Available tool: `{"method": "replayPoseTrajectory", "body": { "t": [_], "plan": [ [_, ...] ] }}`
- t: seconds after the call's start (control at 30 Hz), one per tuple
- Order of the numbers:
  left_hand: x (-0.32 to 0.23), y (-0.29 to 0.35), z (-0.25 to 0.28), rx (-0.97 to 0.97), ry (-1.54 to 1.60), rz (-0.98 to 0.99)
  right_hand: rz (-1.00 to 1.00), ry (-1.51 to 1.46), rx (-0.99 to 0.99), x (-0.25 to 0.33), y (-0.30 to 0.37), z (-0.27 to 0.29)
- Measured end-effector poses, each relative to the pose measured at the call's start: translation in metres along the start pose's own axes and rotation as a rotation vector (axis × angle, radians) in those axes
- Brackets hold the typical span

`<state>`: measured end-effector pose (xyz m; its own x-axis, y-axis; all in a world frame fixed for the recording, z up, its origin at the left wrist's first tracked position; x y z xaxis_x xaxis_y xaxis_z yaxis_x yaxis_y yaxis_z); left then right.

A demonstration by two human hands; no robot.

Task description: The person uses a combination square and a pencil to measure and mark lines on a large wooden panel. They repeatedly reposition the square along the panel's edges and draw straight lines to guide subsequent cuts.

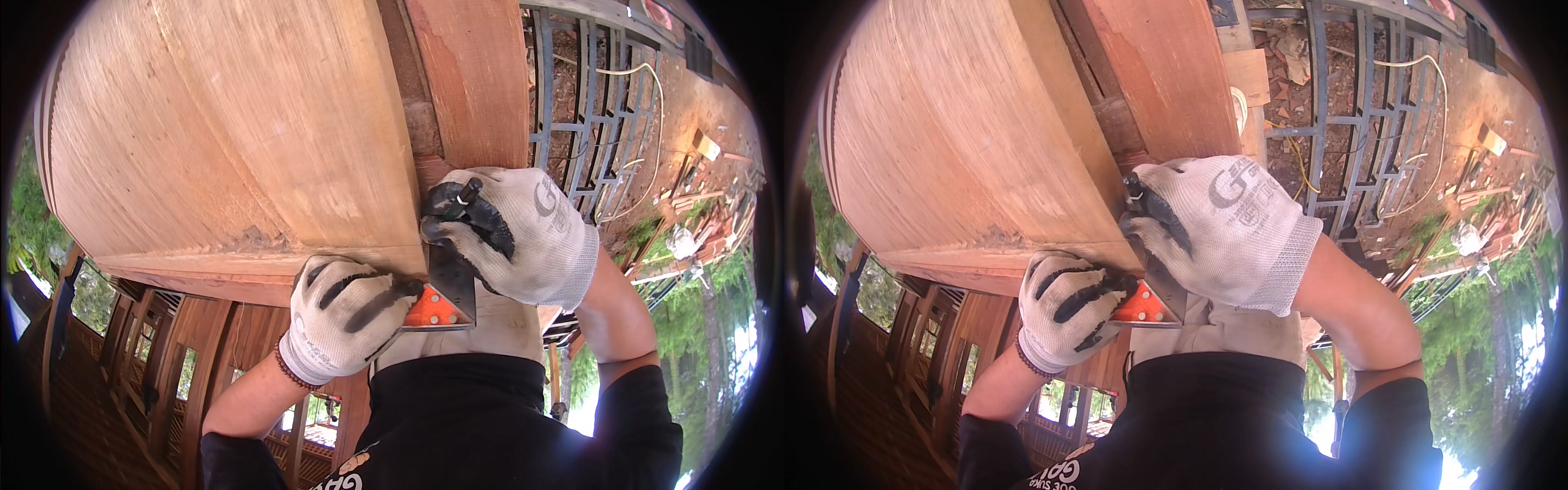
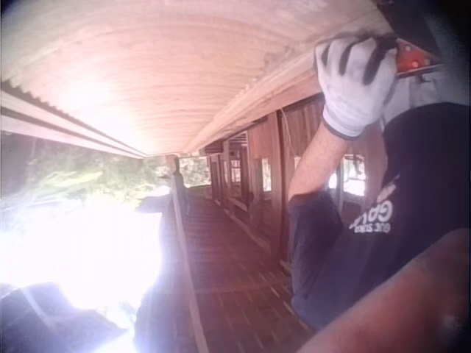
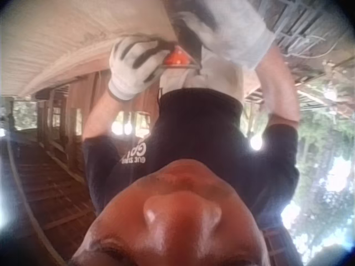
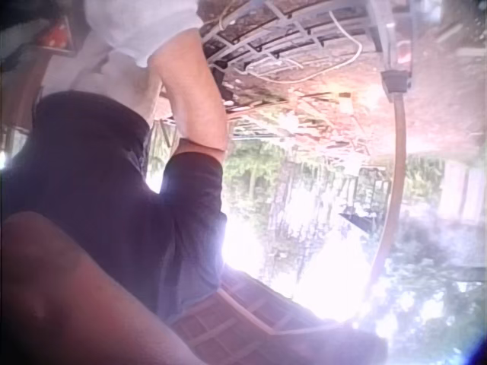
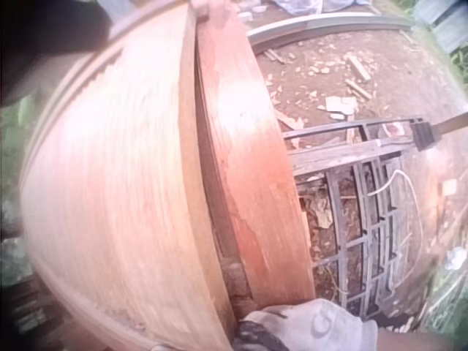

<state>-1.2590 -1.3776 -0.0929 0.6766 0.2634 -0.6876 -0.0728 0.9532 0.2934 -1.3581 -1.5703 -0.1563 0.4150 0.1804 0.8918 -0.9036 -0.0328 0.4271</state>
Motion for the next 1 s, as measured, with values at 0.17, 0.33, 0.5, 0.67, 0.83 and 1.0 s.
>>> {"method": "replayPoseTrajectory", "body": {
  "t": [0.17, 0.33, 0.5, 0.67, 0.83, 1.0],
  "plan": [
    [-0.001, -0.001, -0.001, -0.005, -0.007, 0.005, -0.008, 0.031, 0.017, 0.000, 0.000, 0.002],
    [-0.001, -0.001, 0.000, 0.003, -0.011, -0.003, 0.040, -0.009, -0.030, -0.005, 0.002, 0.006],
    [-0.001, -0.002, -0.001, -0.001, -0.002, 0.013, 0.005, -0.172, -0.274, 0.003, 0.013, 0.023],
    [-0.003, 0.001, -0.001, 0.024, -0.032, 0.018, -0.015, -0.413, -0.213, 0.007, 0.020, 0.023],
    [0.000, -0.004, 0.001, 0.025, -0.006, 0.009, 0.081, -0.377, -0.021, 0.005, 0.010, 0.012],
    [0.000, -0.004, 0.001, 0.008, 0.015, -0.005, 0.190, -0.170, -0.032, 0.014, 0.004, 0.011]
  ]
}}
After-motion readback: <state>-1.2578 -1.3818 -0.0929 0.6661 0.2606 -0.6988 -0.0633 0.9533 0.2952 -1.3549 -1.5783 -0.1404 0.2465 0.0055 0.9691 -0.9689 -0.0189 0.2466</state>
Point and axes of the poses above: each hand's wrist, its own y-axis away from the middle knuckle, its own z-axis out of the back of the hand, x = y × z, the point moved 3 cm from there along -y, towards the middle knuckle, and after that the axes turned 4 degrees about x, right-handed, at the moved point
